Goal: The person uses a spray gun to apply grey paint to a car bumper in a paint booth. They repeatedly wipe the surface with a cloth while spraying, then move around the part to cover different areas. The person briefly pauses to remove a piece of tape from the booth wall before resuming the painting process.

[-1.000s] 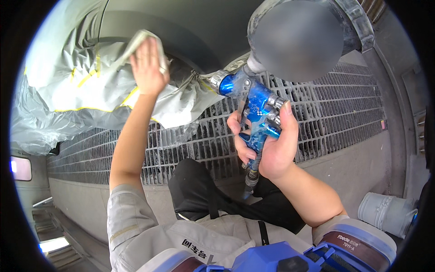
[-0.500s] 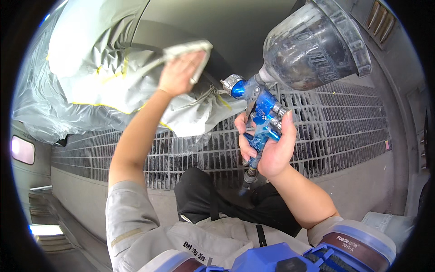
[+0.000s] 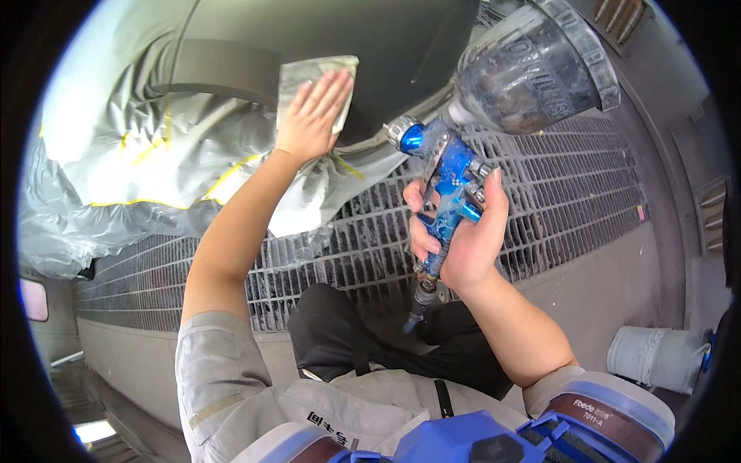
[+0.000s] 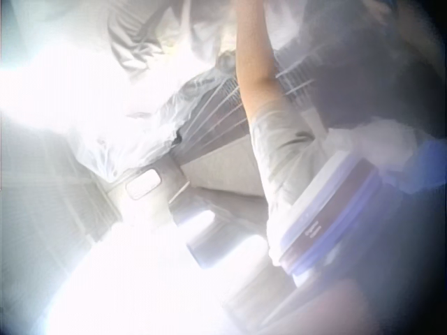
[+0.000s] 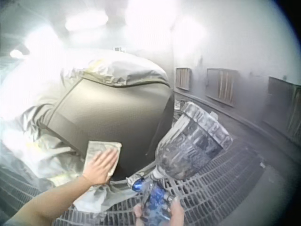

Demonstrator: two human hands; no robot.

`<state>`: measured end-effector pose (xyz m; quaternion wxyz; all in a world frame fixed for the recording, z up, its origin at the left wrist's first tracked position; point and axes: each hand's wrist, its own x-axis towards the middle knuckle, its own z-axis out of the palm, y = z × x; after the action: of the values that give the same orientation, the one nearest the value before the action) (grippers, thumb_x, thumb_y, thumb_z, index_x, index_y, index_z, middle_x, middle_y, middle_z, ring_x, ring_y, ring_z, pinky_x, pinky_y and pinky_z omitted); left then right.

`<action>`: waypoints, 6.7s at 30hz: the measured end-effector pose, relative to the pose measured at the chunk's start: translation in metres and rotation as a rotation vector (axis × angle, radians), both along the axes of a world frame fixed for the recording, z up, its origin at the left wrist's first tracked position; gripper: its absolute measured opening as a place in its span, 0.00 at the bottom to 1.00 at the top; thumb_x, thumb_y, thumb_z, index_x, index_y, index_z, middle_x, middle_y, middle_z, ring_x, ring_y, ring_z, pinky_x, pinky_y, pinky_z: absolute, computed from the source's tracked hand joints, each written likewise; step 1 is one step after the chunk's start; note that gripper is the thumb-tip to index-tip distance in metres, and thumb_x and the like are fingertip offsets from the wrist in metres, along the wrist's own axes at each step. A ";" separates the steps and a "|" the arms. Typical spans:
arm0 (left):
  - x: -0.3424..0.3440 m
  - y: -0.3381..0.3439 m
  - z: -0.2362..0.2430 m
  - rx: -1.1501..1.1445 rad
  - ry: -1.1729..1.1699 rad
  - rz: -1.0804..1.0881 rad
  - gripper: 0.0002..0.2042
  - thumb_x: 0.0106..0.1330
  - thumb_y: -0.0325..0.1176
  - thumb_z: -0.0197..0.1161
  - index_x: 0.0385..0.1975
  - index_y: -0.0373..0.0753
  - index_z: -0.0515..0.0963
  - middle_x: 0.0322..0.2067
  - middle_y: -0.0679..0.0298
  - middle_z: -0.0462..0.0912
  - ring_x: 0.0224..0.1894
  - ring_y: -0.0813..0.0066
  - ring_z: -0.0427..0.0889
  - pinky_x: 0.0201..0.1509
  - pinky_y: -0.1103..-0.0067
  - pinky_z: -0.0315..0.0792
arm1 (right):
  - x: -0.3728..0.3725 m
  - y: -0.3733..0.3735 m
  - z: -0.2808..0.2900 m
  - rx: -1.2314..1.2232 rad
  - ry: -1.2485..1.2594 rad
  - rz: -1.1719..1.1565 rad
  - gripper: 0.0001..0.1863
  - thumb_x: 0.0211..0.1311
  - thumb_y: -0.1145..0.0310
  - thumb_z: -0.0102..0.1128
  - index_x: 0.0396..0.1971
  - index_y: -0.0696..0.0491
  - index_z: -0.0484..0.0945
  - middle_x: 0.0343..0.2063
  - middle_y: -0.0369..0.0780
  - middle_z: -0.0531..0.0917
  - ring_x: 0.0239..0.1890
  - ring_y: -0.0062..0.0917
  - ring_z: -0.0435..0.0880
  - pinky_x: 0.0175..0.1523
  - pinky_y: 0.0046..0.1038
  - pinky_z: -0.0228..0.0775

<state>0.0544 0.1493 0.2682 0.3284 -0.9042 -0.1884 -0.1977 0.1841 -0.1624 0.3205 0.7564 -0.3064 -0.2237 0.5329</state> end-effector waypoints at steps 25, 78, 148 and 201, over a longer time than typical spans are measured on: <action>-0.062 0.053 0.141 0.259 -0.628 -0.088 0.31 0.76 0.44 0.57 0.79 0.51 0.64 0.80 0.58 0.60 0.82 0.51 0.55 0.81 0.47 0.50 | 0.007 0.003 -0.004 -0.087 -0.077 0.007 0.37 0.78 0.30 0.31 0.48 0.51 0.73 0.32 0.37 0.79 0.12 0.18 0.65 0.17 0.23 0.59; 0.016 -0.073 -0.021 -0.918 -0.032 -0.170 0.14 0.67 0.40 0.57 0.40 0.38 0.84 0.41 0.45 0.88 0.43 0.41 0.86 0.49 0.55 0.80 | -0.006 0.012 0.022 0.086 -0.031 -0.014 0.46 0.74 0.26 0.23 0.45 0.59 0.73 0.34 0.39 0.79 0.13 0.19 0.66 0.19 0.25 0.62; -0.317 -0.361 -0.143 -1.753 -1.904 0.155 0.15 0.77 0.35 0.64 0.53 0.29 0.84 0.41 0.58 0.89 0.44 0.73 0.86 0.52 0.76 0.79 | -0.286 0.157 -0.087 0.500 -0.264 -0.021 0.47 0.64 0.19 0.44 0.54 0.54 0.67 0.44 0.38 0.74 0.22 0.19 0.72 0.28 0.23 0.65; -0.321 -0.345 -0.153 -1.884 -1.804 0.164 0.13 0.74 0.25 0.60 0.54 0.34 0.83 0.38 0.66 0.87 0.39 0.81 0.83 0.47 0.82 0.77 | -0.238 0.092 -0.132 0.114 -0.071 -0.211 0.49 0.63 0.16 0.38 0.53 0.53 0.71 0.39 0.37 0.76 0.18 0.22 0.70 0.26 0.29 0.65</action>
<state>-0.2663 -0.1952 0.1151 -0.6570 -0.3214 -0.4604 -0.5030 -0.0538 -0.0701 0.1884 0.8160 -0.3034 -0.2467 0.4258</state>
